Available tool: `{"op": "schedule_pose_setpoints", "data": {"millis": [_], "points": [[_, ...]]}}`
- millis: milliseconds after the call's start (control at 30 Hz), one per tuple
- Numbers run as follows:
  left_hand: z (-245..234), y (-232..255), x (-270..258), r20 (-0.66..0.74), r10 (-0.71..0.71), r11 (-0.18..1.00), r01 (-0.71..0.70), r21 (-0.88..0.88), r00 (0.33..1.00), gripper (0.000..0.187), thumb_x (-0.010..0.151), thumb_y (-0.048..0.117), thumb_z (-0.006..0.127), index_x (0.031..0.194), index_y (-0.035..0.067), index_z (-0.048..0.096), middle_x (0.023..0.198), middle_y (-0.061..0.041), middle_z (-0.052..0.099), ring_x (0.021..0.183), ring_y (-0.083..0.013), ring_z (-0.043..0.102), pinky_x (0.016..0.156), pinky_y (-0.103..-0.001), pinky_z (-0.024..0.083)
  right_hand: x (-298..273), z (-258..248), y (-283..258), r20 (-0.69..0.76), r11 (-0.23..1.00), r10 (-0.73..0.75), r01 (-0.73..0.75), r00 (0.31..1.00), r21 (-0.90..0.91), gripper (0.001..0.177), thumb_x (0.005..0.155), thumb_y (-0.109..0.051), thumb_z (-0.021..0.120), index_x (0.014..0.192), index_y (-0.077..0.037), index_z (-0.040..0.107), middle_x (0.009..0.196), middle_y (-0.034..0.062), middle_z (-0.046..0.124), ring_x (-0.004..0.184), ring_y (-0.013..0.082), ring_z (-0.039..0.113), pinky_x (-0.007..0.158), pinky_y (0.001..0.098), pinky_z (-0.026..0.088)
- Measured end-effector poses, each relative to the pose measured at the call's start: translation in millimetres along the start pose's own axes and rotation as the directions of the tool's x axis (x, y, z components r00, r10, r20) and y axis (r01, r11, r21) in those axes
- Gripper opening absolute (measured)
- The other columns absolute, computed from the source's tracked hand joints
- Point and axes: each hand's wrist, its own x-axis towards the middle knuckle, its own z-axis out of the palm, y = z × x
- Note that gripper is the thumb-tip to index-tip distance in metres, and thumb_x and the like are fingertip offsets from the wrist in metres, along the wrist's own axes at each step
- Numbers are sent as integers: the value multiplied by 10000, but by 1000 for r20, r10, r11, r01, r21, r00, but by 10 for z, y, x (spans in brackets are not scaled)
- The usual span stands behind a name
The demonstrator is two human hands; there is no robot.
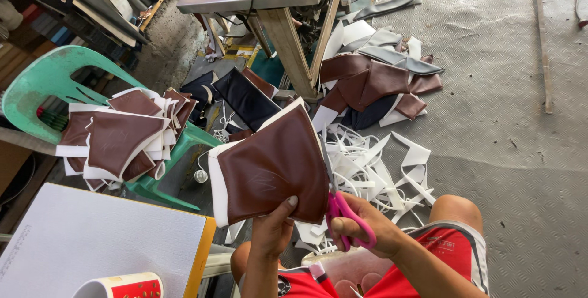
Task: The person uses pink-handled scissors to trim the edges of brown and black leather pieces. They hold the leather in their left hand and carefully cut along the edges, removing excess material. The trimmed pieces are placed on a green plastic chair to the left, while the scrap material falls onto the floor.
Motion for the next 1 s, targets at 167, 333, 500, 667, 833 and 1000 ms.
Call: {"op": "schedule_pose_setpoints", "data": {"millis": [167, 333, 500, 667, 833, 1000], "points": [[-23, 2, -2, 13, -34, 999, 33, 22, 999, 500, 866, -85, 670, 1335, 19, 531, 1253, -135, 666, 1133, -254, 675, 942, -396, 582, 46, 6, 44, -78, 1000, 14, -15, 997, -7, 421, 888, -250, 725, 1179, 21, 584, 699, 70, 578, 531, 145, 592, 478, 283, 480], [-153, -102, 3, 27, -86, 992, 83, 95, 996, 470, 874, -67, 686, 1318, -2, 547, 1215, -134, 682, 1091, -238, 685, 899, -370, 582, 74, -74, -47, -67, 1000, -22, 21, 998, -9, 460, 885, -264, 732, 1206, 26, 577, 764, 69, 644, 596, 135, 657, 535, 271, 544], [-333, -208, 47, 43, -70, 992, 64, 110, 997, 453, 919, -81, 712, 1342, -27, 561, 1202, -123, 666, 1041, -226, 644, 842, -362, 534, 134, -96, -67, -87, 1000, -12, 12, 996, -8, 528, 859, -313, 776, 1239, 7, 599, 770, 34, 628, 566, 114, 617, 523, 260, 520], [-252, -123, 29, 36, -135, 986, 131, 101, 990, 511, 852, -57, 693, 1337, -2, 540, 1248, -123, 670, 1123, -247, 669, 958, -396, 566, 175, -143, -94, -114, 999, 14, -19, 993, -45, 588, 824, -343, 804, 1242, 18, 603, 783, 40, 640, 561, 120, 606, 515, 270, 506], [-209, -90, 23, 57, -142, 982, 134, 131, 988, 560, 829, -85, 688, 1356, 1, 520, 1294, -123, 649, 1176, -248, 653, 1010, -390, 550, 247, -272, -185, -38, 997, -15, 12, 999, -71, 613, 850, -369, 791, 1285, 9, 581, 850, 18, 643, 656, 101, 643, 591, 246, 530], [-261, -72, 42, 28, -136, 981, 130, 145, 990, 534, 841, -86, 682, 1348, -21, 527, 1283, -144, 654, 1173, -265, 649, 1012, -408, 542, 332, -313, -64, -85, 999, -2, -1, 996, -37, 587, 841, -353, 814, 1238, 24, 603, 800, 35, 633, 570, 114, 611, 511, 261, 509]]}}
